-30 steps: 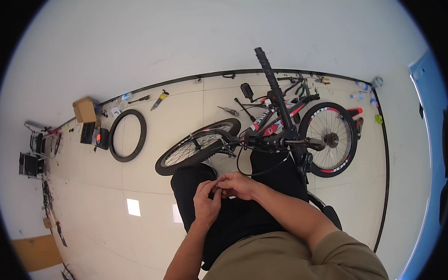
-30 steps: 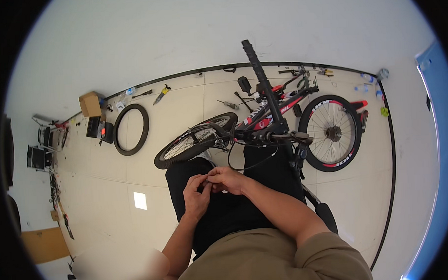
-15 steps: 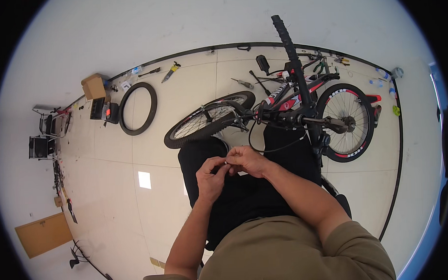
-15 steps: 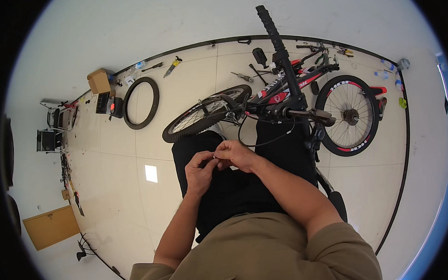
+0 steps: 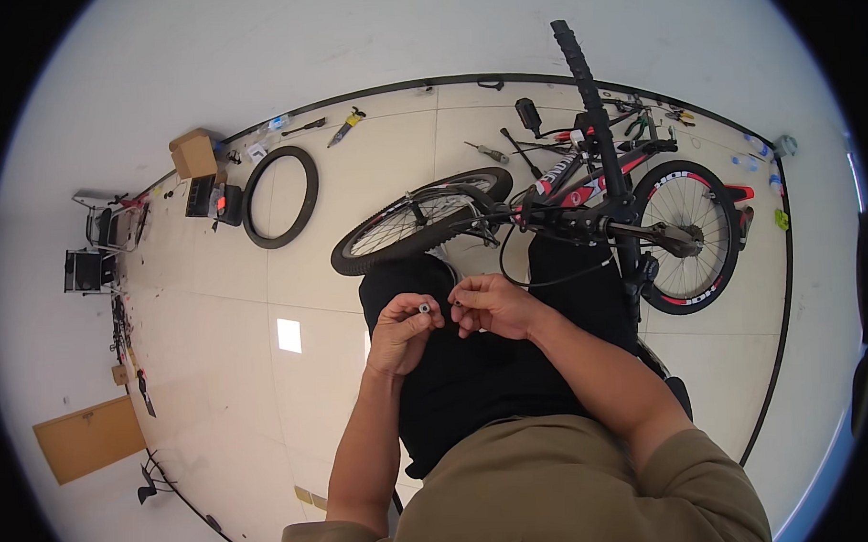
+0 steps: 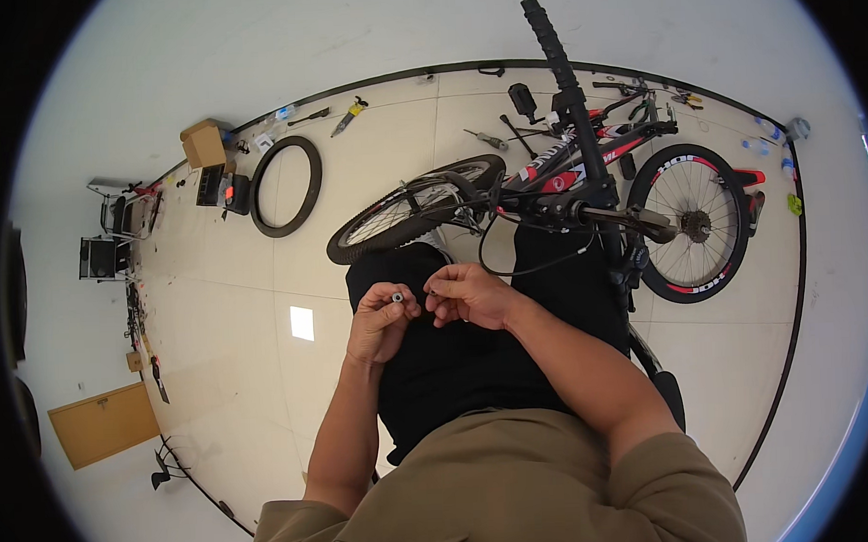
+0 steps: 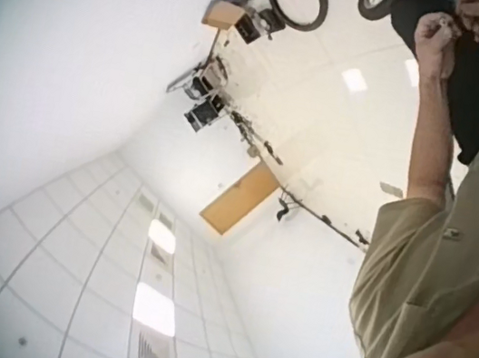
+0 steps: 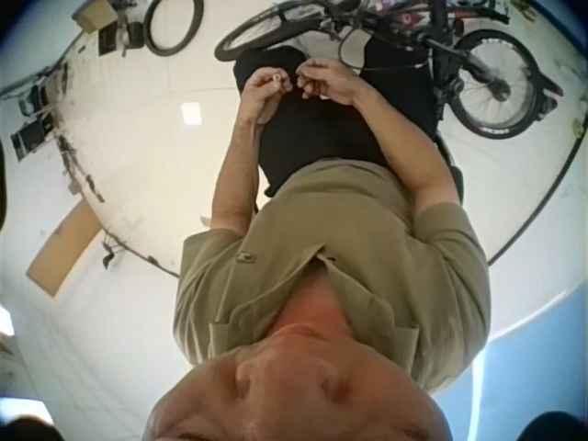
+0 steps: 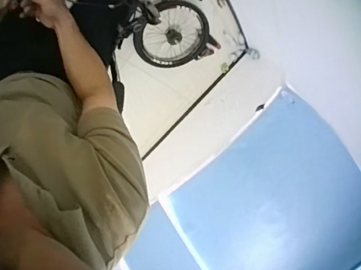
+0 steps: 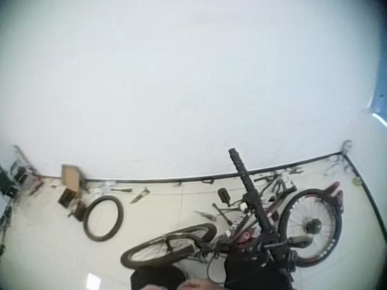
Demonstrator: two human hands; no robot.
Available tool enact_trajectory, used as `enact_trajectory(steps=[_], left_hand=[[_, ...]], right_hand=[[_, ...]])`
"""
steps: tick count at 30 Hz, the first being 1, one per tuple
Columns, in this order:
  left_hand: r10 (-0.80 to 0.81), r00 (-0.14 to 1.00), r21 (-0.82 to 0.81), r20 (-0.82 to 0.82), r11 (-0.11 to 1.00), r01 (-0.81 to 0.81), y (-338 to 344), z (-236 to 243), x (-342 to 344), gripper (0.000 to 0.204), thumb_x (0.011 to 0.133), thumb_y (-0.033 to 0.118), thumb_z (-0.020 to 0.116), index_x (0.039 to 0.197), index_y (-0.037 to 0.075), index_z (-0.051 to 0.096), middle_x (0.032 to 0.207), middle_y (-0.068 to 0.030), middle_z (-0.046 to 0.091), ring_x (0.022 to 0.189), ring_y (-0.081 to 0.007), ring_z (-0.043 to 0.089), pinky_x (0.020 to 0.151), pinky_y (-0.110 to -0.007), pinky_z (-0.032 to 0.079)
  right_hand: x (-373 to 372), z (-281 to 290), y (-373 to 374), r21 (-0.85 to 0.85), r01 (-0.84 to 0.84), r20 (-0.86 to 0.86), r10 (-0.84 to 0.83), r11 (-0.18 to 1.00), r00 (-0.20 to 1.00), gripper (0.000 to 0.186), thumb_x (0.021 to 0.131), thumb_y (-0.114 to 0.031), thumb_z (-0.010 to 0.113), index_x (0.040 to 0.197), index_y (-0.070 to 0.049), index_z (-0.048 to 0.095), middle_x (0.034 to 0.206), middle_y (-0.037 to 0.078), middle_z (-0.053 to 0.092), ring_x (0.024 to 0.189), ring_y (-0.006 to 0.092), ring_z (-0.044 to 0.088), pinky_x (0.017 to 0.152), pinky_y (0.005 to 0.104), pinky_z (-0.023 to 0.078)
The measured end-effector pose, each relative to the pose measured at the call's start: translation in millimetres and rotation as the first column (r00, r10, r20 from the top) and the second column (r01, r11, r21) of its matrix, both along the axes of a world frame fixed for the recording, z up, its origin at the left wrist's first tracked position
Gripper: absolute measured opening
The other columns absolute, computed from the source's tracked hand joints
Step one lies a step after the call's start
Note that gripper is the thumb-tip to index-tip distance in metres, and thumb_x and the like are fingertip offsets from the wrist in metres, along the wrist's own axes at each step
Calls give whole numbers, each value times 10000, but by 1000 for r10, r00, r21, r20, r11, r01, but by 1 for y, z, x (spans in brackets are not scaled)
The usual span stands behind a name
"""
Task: The person is repairing a bicycle by removing the front wheel, adjusting the brake cable, and reattaching the wheel. They use a wrench to loosen and tighten bolts and handle the brake cable with their hands.
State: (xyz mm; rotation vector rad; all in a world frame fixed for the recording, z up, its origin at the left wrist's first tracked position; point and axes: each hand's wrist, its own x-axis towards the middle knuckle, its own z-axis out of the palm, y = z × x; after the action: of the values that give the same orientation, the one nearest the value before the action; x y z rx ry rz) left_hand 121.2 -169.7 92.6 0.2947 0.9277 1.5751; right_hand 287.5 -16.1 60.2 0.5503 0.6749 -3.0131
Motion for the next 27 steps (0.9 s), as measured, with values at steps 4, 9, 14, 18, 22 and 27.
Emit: enact_trajectory(steps=[4,9,14,18,22,27], left_hand=[[-36,999,-11,-12,999,36,4,6,4,165,865,20,729,1013,64,675,1009,-95,676,886,-213,645,837,-356,536],[-31,998,-100,-55,995,25,6,7,6,150,873,12,717,1004,45,654,993,-97,679,868,-206,655,843,-355,540],[-9,984,-183,-179,983,-24,12,6,13,147,883,-19,697,1015,26,650,987,-87,684,868,-180,667,817,-322,558],[-46,869,-233,-493,969,-81,16,8,28,174,878,-55,690,1030,20,656,954,-57,690,864,-124,658,793,-264,551],[-53,736,-216,-675,968,-129,21,8,45,151,878,-34,707,1013,12,659,908,-28,685,819,-75,635,753,-227,530],[-46,566,-199,-823,957,-212,23,0,52,134,880,-4,720,998,14,659,874,-10,673,786,-62,623,715,-218,524]], right_hand=[[0,-3,-2,-50,34,-45,-36,998,998,178,1033,-148,541,1083,7,612,857,81,656,716,155,644,736,359,577],[-1,2,-4,-59,52,-65,-56,997,996,170,1024,-126,553,1086,17,619,879,65,639,761,135,625,757,340,575],[-2,0,-5,-33,74,-9,-75,997,997,158,1022,-116,548,1084,14,613,867,58,636,732,129,623,732,332,579],[-2,-11,-7,-9,92,73,-91,996,993,150,1015,-154,573,1039,-11,613,858,39,632,692,113,602,688,307,565],[-3,-12,-9,43,87,151,-92,995,984,144,1014,-206,589,999,-66,618,852,11,618,707,107,575,652,285,507],[-3,-11,-12,21,122,189,-124,992,974,154,983,-247,649,1005,-98,614,829,-13,600,697,90,553,651,271,497]])
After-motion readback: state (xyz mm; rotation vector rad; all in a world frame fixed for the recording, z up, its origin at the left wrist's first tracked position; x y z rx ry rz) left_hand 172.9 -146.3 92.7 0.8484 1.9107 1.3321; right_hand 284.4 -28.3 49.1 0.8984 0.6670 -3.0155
